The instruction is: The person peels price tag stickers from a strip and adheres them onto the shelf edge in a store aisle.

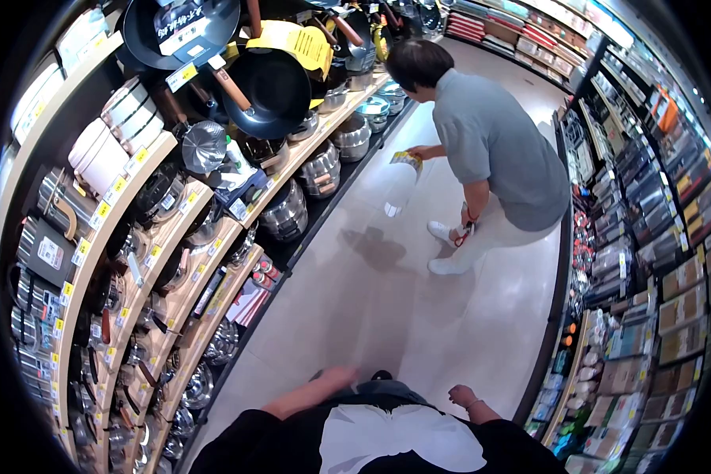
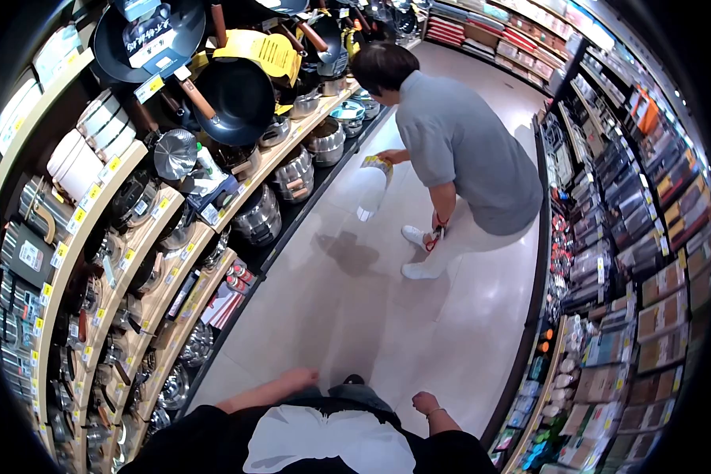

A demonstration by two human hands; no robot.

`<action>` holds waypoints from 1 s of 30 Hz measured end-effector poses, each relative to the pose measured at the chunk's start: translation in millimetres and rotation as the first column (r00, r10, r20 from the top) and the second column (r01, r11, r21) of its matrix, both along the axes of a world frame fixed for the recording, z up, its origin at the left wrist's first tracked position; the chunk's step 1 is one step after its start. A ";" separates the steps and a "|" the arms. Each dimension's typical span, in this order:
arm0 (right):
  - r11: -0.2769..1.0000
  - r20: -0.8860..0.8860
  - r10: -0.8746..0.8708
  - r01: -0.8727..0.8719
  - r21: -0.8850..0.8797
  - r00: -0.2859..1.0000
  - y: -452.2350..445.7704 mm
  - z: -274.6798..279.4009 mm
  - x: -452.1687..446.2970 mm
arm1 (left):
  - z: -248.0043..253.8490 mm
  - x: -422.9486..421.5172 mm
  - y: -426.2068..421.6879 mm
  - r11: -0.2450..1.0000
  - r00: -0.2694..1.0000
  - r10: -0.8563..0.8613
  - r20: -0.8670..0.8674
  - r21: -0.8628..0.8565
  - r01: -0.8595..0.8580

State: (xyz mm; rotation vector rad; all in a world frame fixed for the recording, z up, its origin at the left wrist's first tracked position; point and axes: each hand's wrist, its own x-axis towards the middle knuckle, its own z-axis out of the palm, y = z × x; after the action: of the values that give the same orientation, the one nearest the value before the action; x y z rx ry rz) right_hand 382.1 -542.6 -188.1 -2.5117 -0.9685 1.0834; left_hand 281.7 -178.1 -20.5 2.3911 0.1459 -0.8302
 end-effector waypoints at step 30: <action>0.801 -0.110 -0.575 0.585 0.129 0.811 233.5 -17.4 416.2 | -143.1 338.8 51.2 0.908 0.939 0.339 -0.060 -0.242 -0.343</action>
State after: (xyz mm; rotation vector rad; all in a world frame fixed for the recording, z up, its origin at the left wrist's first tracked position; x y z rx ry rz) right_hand 798.3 -309.1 -205.5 -2.3693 -0.2032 0.8389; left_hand 620.5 -126.8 -163.6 2.0434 0.4287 -0.6583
